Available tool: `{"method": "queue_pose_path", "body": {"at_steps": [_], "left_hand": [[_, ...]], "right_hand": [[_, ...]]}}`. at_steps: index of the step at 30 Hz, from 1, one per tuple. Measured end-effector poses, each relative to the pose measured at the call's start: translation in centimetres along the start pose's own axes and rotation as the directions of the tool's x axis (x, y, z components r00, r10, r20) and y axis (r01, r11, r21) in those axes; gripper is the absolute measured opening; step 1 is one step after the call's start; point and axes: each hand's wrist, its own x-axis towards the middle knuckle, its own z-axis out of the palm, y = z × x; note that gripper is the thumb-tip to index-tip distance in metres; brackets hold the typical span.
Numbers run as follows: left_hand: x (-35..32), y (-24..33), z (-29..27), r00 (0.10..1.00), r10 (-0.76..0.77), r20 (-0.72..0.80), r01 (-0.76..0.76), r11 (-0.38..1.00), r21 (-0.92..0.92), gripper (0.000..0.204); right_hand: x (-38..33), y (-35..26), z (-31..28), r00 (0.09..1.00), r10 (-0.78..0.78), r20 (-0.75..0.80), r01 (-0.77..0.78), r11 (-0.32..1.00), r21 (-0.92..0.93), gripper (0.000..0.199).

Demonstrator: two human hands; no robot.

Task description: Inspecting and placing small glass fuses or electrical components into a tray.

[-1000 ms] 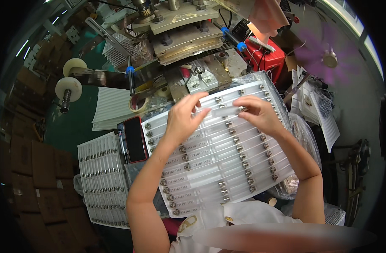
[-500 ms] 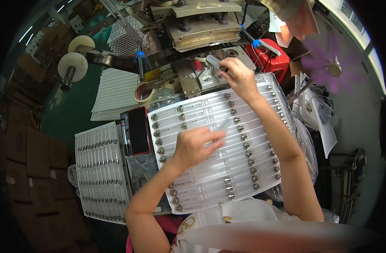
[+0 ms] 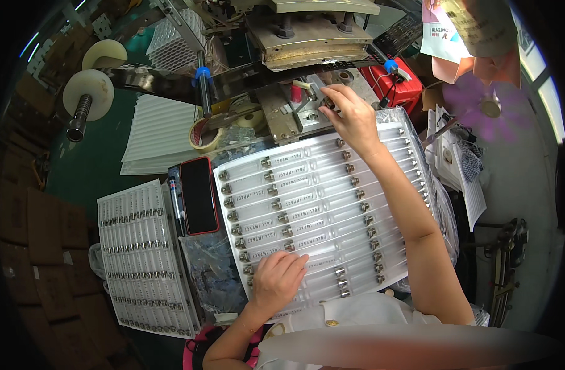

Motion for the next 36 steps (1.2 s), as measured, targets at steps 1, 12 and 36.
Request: {"method": "queue_pose_path", "body": {"at_steps": [1, 12, 36], "left_hand": [[-0.1, -0.1, 0.0, 1.0, -0.005, 0.019, 0.004, 1.0, 0.028, 0.031], [0.2, -0.5, 0.1, 0.999, -0.025, 0.042, 0.023, 0.998, 0.054, 0.032], [0.4, -0.9, 0.1, 0.997, -0.036, 0.067, 0.032, 0.998, 0.053, 0.033]], "right_hand": [[0.1, 0.2, 0.2, 0.999, 0.005, 0.032, -0.005, 1.0, 0.007, 0.039], [1.3, 2.3, 1.7, 0.9, 0.32, 0.298, -0.372, 0.918, 0.137, 0.059], [2.0, 2.5, 1.6, 0.868, 0.315, 0.383, -0.401, 0.901, 0.168, 0.059]]}}
